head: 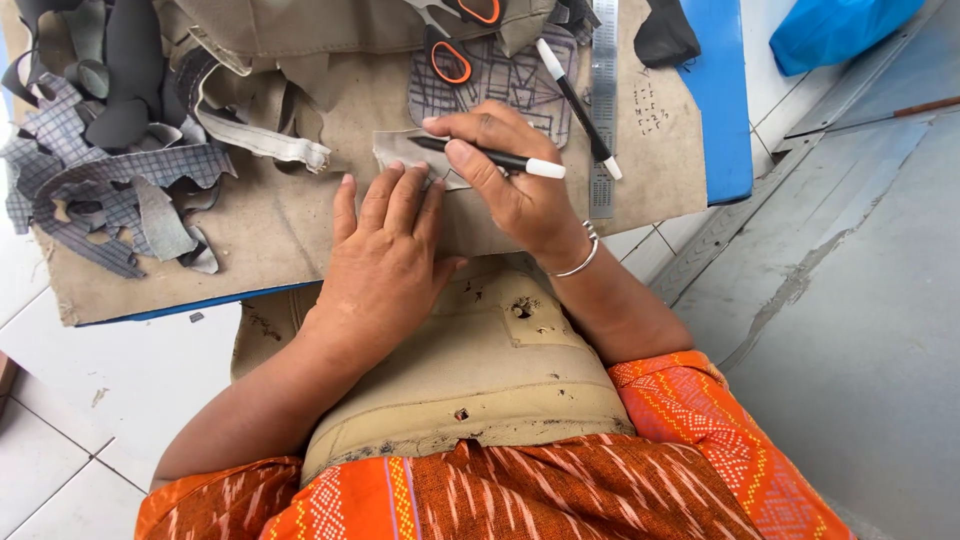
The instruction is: Cutting leather pieces with scissors and marking patterns using a template and pen
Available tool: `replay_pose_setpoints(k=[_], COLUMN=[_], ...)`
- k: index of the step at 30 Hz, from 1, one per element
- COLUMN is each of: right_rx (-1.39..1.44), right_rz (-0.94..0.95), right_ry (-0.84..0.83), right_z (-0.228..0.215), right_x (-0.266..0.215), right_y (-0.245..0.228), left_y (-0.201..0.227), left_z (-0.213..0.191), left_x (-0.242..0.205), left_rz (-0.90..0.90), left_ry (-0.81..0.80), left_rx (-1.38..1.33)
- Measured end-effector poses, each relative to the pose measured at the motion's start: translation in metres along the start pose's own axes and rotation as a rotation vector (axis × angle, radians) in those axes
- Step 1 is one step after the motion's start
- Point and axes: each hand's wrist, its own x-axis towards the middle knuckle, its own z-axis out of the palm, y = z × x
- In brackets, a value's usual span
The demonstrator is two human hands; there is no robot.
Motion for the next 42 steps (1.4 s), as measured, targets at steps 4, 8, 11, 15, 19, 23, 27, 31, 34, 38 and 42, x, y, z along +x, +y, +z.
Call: replay_pose_setpoints(k=[4,8,11,15,19,23,27,31,34,38,42], right_rx=[0.013,0.045,0.062,-0.01,-0.034,-0.008,0.01,-0.013,-0.011,-0.033,-0.047], right_rz=[0.066,0.126,0.156,0.113,0.117,0.143,0.177,0.143,0.126,0.102,0.082], right_ry=[0.01,0.012,0.012,0.018,0.021,0.016,0.023,0.015,0.005,0.0,-0.005], right_z=[0.013,0.019,0.021,0.022,0.023,0.023,0.023,0.023,0.023,0.024,0.025], right_x=[-0.005,-0.007,-0.009,-0.005,-0.006,-0.007,-0.008,-0.007,-0.006,-0.005,-0.005], right_y=[0.003,0.012,0.014,0.015,0.016,0.018,0.019,0.021,0.019,0.018,0.02], left_y=[0.002,0.002,0.003,0.001,0.001,0.002,0.003,0.003,0.003,0.003,0.003], left_z=[-0.009,-0.004,0.004,0.005,0.004,0.004,0.005,0.006,0.003,0.002,0.001], left_x=[-0.002,-0.003,-0.006,-0.006,-0.005,-0.005,-0.006,-0.006,-0.005,-0.005,-0.005], left_rz=[-0.01,-0.013,-0.038,-0.055,-0.058,-0.068,-0.067,-0.072,-0.069,-0.075,-0.068], left_ry=[0.0,-0.007,-0.027,-0.031,-0.016,-0.021,-0.029,-0.039,-0.013,-0.025,-0.031], left_rx=[0.038,-0.028,-0.055,-0.026,-0.012,0.002,-0.002,-0.01,-0.012,-0.016,-0.003])
